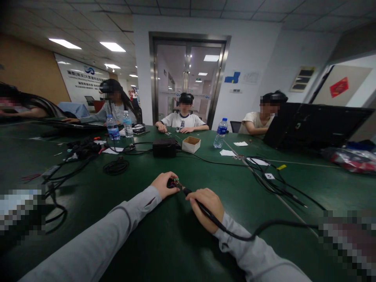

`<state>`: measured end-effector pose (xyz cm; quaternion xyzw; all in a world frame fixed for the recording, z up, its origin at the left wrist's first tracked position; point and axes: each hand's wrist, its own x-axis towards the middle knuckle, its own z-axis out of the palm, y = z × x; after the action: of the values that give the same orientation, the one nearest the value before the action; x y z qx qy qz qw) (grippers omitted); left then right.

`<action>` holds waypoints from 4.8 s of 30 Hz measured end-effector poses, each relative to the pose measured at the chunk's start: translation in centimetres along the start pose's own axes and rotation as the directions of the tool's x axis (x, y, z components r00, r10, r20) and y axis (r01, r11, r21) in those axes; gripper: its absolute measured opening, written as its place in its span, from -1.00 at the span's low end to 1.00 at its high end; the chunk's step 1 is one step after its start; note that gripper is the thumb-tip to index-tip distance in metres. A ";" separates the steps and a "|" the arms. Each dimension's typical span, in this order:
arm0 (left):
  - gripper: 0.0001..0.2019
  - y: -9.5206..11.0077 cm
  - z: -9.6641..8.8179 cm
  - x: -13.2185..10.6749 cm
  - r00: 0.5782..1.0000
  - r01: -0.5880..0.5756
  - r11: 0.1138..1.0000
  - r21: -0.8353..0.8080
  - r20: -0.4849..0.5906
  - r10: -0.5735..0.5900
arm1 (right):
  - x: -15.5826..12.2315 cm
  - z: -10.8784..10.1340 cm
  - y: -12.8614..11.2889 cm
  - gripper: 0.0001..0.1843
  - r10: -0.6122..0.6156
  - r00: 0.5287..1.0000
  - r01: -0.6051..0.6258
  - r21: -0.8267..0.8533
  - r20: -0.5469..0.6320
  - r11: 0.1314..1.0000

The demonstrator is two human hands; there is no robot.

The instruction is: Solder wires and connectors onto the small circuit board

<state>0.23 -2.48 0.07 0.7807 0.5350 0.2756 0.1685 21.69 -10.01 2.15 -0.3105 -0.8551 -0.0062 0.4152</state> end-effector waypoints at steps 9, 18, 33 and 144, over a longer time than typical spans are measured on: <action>-0.61 0.5 -0.4 -0.4 0.999 0.033 0.996 0.079 0.007 -0.034 | -0.2 0.3 0.3 -0.72 0.011 1.000 -0.011 -0.010 0.017 1.000; -0.61 0.6 -0.7 -0.5 0.999 0.016 0.995 0.100 0.029 -0.019 | -0.3 0.3 0.5 -0.70 0.013 1.000 -0.013 -0.016 0.004 1.000; -0.60 0.4 -1.2 -0.9 0.998 0.001 0.999 0.049 0.058 -0.004 | -0.4 0.0 0.3 -0.73 0.016 1.000 -0.016 -0.010 -0.001 1.000; -0.64 -1.5 0.4 0.0 0.999 -0.048 0.999 -0.012 0.005 0.048 | -0.4 0.6 0.2 -0.79 0.039 0.995 -0.033 0.067 -0.097 0.997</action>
<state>-0.65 -1.91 -1.15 0.7930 0.5140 0.2807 0.1681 21.59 -9.89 1.41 -0.3114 -0.8277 0.0140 0.4667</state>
